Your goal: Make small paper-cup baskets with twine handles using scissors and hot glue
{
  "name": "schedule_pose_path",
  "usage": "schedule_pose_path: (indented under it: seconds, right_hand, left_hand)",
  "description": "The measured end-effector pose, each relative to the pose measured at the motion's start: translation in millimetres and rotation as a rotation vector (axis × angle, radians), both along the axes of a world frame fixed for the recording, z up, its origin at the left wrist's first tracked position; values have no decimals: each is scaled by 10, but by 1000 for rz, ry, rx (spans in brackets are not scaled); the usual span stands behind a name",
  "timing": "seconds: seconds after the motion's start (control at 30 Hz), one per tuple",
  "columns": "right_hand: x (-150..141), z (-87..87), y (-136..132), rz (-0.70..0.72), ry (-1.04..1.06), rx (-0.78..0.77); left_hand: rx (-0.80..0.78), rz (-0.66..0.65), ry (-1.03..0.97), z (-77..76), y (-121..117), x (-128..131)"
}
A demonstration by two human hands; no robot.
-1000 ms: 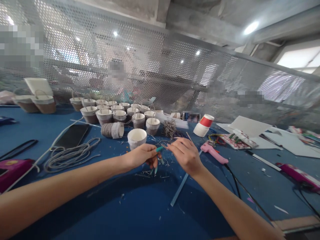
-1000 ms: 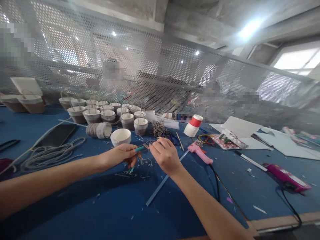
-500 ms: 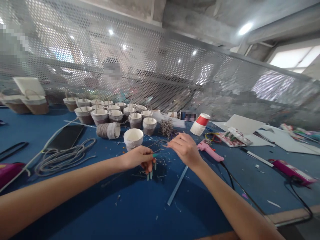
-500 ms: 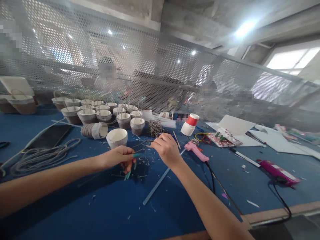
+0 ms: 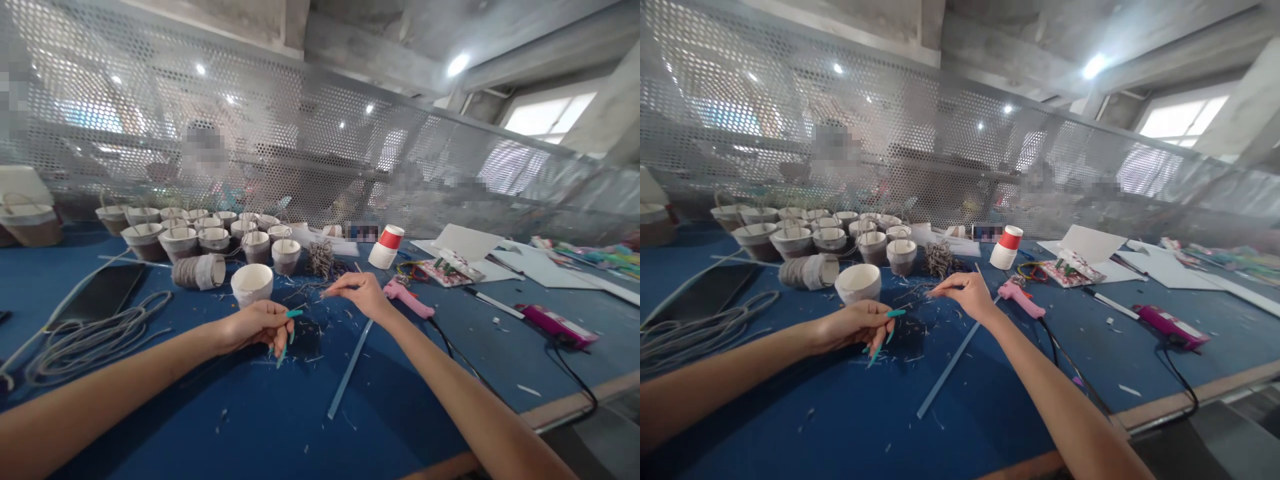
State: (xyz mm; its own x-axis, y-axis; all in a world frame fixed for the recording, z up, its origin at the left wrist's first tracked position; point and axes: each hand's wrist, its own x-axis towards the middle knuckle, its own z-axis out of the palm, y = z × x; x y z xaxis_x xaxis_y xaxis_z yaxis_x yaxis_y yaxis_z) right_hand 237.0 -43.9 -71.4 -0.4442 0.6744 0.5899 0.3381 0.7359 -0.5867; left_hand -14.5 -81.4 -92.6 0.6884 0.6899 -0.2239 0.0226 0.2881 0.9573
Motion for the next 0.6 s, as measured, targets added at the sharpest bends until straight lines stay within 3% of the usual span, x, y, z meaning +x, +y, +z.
schedule_pose_path:
  seconds: [0.2, 0.37, 0.6]
  right_hand:
    - [58, -22, 71, -421, 104, -22]
    - [97, -23, 67, -563, 65, -23]
    - [30, 21, -20, -764, -451, -65]
  left_hand:
    - [-29, 33, -13, 7, -1, 2]
    - [-5, 41, -55, -7, -19, 11]
    - [14, 59, -60, 2, -38, 20]
